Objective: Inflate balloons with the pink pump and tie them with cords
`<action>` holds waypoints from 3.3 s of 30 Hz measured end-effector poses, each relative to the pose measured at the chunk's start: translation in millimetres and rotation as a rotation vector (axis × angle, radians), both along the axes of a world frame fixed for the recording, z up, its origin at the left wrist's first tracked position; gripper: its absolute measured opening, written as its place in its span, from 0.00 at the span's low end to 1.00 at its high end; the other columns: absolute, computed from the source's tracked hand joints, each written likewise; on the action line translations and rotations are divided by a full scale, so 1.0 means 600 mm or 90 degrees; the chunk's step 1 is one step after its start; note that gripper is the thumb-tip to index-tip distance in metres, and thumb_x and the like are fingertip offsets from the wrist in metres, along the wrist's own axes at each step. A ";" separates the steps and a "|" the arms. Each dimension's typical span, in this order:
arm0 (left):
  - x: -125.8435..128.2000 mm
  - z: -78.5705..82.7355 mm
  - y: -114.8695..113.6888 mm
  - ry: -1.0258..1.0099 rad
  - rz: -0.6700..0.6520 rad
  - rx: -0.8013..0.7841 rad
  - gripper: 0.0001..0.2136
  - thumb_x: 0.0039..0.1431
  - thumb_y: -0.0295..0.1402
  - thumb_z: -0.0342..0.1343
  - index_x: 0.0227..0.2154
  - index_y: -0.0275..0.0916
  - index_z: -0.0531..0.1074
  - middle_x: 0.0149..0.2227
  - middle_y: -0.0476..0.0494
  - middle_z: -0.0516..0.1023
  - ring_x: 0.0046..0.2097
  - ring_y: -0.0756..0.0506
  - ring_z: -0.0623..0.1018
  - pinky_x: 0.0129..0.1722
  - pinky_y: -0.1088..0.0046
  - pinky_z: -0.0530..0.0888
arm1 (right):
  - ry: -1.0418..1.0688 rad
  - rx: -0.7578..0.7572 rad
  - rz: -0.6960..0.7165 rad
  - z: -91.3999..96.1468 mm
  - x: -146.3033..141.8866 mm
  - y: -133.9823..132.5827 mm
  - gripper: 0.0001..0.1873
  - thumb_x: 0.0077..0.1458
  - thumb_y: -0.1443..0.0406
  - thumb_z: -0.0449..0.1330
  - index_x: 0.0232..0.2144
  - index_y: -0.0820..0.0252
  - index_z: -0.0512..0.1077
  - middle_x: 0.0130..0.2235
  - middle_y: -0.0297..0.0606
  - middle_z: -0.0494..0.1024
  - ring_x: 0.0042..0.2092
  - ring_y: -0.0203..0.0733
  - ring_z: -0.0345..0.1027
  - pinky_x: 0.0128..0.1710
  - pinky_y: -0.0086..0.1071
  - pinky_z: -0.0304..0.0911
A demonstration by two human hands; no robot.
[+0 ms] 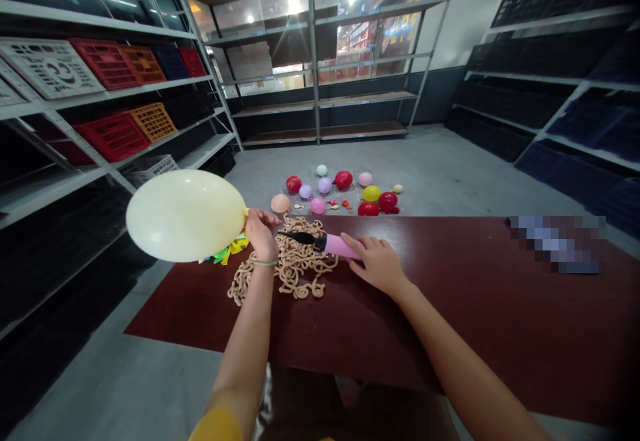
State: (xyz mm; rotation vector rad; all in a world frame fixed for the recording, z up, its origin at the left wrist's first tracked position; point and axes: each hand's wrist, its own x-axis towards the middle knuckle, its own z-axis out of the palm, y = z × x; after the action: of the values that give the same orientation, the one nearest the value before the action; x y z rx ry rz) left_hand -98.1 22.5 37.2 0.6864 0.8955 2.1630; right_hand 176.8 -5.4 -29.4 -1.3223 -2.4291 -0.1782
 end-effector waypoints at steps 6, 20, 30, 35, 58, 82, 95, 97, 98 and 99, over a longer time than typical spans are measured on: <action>0.012 -0.044 -0.018 0.061 -0.132 -0.027 0.17 0.64 0.43 0.53 0.24 0.40 0.60 0.17 0.55 0.60 0.18 0.53 0.64 0.20 0.78 0.66 | 0.010 0.044 0.011 -0.015 -0.027 0.002 0.26 0.65 0.58 0.50 0.63 0.54 0.63 0.54 0.48 0.71 0.52 0.52 0.61 0.52 0.45 0.51; 0.056 -0.095 -0.019 0.350 -0.252 -0.195 0.18 0.63 0.39 0.56 0.17 0.40 0.65 0.15 0.52 0.64 0.18 0.50 0.64 0.23 0.74 0.60 | 0.133 -0.004 0.089 -0.028 -0.042 -0.005 0.24 0.65 0.58 0.52 0.61 0.55 0.65 0.54 0.44 0.71 0.55 0.49 0.61 0.57 0.45 0.57; 0.059 -0.100 -0.023 0.859 -0.042 -0.122 0.15 0.62 0.32 0.53 0.19 0.41 0.65 0.19 0.47 0.69 0.23 0.47 0.68 0.28 0.73 0.63 | 0.167 0.259 0.013 0.003 -0.018 -0.012 0.23 0.63 0.67 0.54 0.60 0.51 0.67 0.53 0.41 0.74 0.61 0.48 0.62 0.61 0.45 0.60; 0.069 -0.080 -0.033 1.193 -0.060 -0.283 0.16 0.68 0.37 0.43 0.28 0.38 0.71 0.28 0.39 0.78 0.31 0.44 0.77 0.32 0.71 0.67 | 0.146 0.464 0.019 0.015 -0.011 -0.004 0.32 0.60 0.69 0.60 0.65 0.48 0.59 0.53 0.39 0.74 0.62 0.47 0.62 0.63 0.43 0.60; 0.144 -0.062 -0.065 1.315 -0.181 -0.190 0.18 0.71 0.39 0.39 0.40 0.37 0.73 0.34 0.37 0.81 0.34 0.43 0.80 0.34 0.71 0.69 | 0.003 0.302 -0.004 0.016 -0.025 0.007 0.30 0.64 0.63 0.56 0.66 0.40 0.57 0.67 0.35 0.60 0.70 0.52 0.45 0.68 0.59 0.29; 0.137 -0.053 -0.073 1.008 -0.309 -0.117 0.18 0.71 0.41 0.41 0.31 0.40 0.71 0.28 0.48 0.76 0.31 0.49 0.74 0.34 0.75 0.66 | 0.024 0.296 -0.022 0.003 0.028 0.019 0.25 0.61 0.64 0.60 0.58 0.36 0.66 0.63 0.31 0.68 0.69 0.52 0.47 0.65 0.58 0.26; 0.125 -0.054 -0.057 0.881 -0.300 -0.114 0.13 0.68 0.36 0.46 0.33 0.39 0.73 0.31 0.48 0.77 0.35 0.48 0.75 0.38 0.75 0.68 | 0.003 0.284 0.011 -0.008 -0.009 0.012 0.30 0.65 0.65 0.55 0.66 0.39 0.55 0.65 0.34 0.65 0.69 0.50 0.48 0.67 0.58 0.27; 0.114 -0.056 -0.051 0.903 -0.242 -0.120 0.13 0.69 0.36 0.46 0.33 0.39 0.73 0.32 0.46 0.77 0.36 0.48 0.75 0.39 0.74 0.68 | -0.005 0.295 0.028 -0.007 -0.016 0.010 0.31 0.65 0.66 0.53 0.67 0.41 0.53 0.65 0.35 0.64 0.68 0.48 0.49 0.68 0.53 0.31; 0.107 -0.058 -0.047 0.905 -0.208 -0.129 0.13 0.69 0.36 0.46 0.33 0.39 0.73 0.32 0.46 0.77 0.36 0.48 0.75 0.40 0.74 0.68 | -0.010 0.301 0.036 -0.008 -0.017 0.008 0.32 0.65 0.67 0.53 0.67 0.40 0.53 0.65 0.34 0.64 0.68 0.47 0.49 0.68 0.51 0.34; 0.100 -0.059 -0.043 0.900 -0.174 -0.140 0.13 0.69 0.36 0.45 0.33 0.38 0.73 0.33 0.45 0.78 0.36 0.47 0.75 0.40 0.74 0.68 | -0.013 0.306 0.044 -0.009 -0.016 0.007 0.32 0.65 0.67 0.54 0.67 0.40 0.53 0.65 0.34 0.65 0.68 0.46 0.50 0.68 0.49 0.36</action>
State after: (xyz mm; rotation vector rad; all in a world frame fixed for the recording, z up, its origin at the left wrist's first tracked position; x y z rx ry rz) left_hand -38.2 -3.5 1.8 2.1196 1.5109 1.0638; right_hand 166.9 -1.2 -34.8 -1.0209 -2.2453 -0.7095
